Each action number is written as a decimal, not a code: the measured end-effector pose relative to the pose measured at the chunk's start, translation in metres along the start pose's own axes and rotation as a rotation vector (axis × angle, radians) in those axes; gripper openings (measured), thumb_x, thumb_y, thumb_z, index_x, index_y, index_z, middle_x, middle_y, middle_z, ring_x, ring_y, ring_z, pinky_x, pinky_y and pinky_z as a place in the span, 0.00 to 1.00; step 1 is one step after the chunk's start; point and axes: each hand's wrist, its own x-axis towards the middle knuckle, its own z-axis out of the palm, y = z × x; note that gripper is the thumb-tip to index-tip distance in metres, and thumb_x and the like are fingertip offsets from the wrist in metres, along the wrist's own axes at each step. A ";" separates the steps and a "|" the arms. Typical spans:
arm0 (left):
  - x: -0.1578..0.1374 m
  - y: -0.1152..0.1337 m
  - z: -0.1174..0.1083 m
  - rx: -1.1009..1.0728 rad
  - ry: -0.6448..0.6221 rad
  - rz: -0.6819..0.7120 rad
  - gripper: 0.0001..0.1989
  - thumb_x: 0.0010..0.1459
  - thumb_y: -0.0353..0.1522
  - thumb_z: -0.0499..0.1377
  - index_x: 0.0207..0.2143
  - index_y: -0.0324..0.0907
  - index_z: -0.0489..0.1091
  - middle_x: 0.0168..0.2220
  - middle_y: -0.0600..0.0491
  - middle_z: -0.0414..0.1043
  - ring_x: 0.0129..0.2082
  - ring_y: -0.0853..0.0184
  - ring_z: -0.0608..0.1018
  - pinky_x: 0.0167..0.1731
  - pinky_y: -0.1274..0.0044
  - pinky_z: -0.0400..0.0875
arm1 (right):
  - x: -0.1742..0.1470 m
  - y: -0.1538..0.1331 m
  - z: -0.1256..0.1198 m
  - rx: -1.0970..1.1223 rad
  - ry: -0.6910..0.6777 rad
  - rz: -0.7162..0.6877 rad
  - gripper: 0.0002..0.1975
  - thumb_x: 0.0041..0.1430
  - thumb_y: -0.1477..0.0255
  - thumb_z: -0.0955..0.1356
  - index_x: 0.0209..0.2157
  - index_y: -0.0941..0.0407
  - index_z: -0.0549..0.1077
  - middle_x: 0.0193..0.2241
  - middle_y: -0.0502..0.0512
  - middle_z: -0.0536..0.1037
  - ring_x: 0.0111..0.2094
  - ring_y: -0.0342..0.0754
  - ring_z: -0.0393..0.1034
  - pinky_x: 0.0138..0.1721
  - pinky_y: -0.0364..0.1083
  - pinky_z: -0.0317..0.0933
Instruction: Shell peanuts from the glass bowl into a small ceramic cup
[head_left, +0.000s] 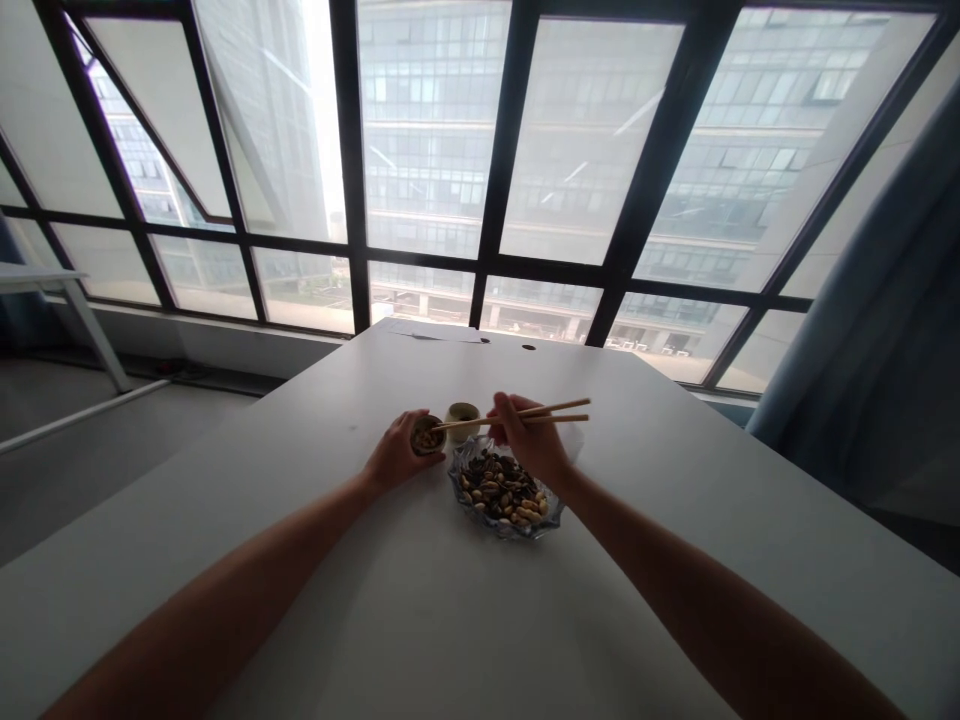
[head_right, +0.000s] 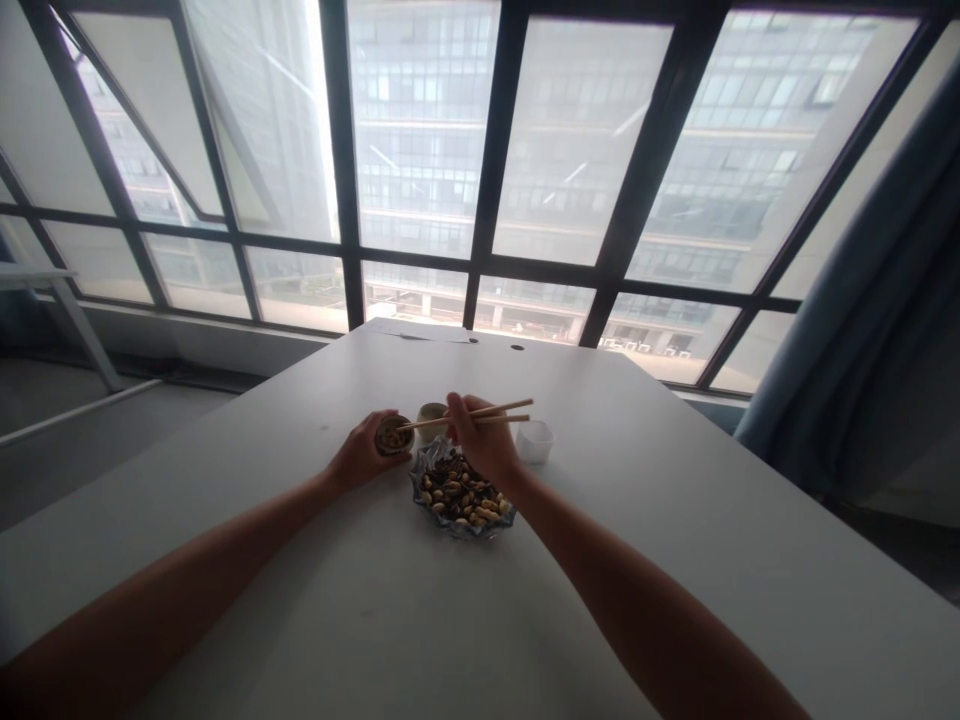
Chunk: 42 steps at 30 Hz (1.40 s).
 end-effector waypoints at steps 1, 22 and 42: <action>0.000 -0.001 0.001 -0.002 0.004 -0.007 0.35 0.44 0.41 0.72 0.54 0.43 0.66 0.51 0.43 0.74 0.51 0.52 0.77 0.52 0.59 0.73 | -0.001 -0.001 -0.007 0.015 0.041 0.001 0.29 0.57 0.43 0.66 0.24 0.55 0.73 0.15 0.51 0.72 0.16 0.42 0.65 0.17 0.41 0.59; 0.003 -0.008 0.004 -0.010 -0.028 -0.245 0.39 0.48 0.48 0.68 0.57 0.38 0.64 0.54 0.40 0.73 0.54 0.52 0.76 0.55 0.61 0.71 | -0.038 0.015 -0.045 -0.078 0.136 0.135 0.31 0.51 0.40 0.69 0.22 0.57 0.73 0.11 0.51 0.71 0.12 0.41 0.63 0.13 0.40 0.57; 0.093 0.033 0.025 0.460 -0.616 -0.007 0.40 0.50 0.39 0.65 0.64 0.43 0.58 0.60 0.42 0.69 0.58 0.52 0.73 0.61 0.62 0.62 | -0.088 0.049 -0.088 0.265 0.451 0.194 0.29 0.51 0.43 0.71 0.23 0.58 0.74 0.12 0.52 0.72 0.13 0.43 0.65 0.13 0.41 0.58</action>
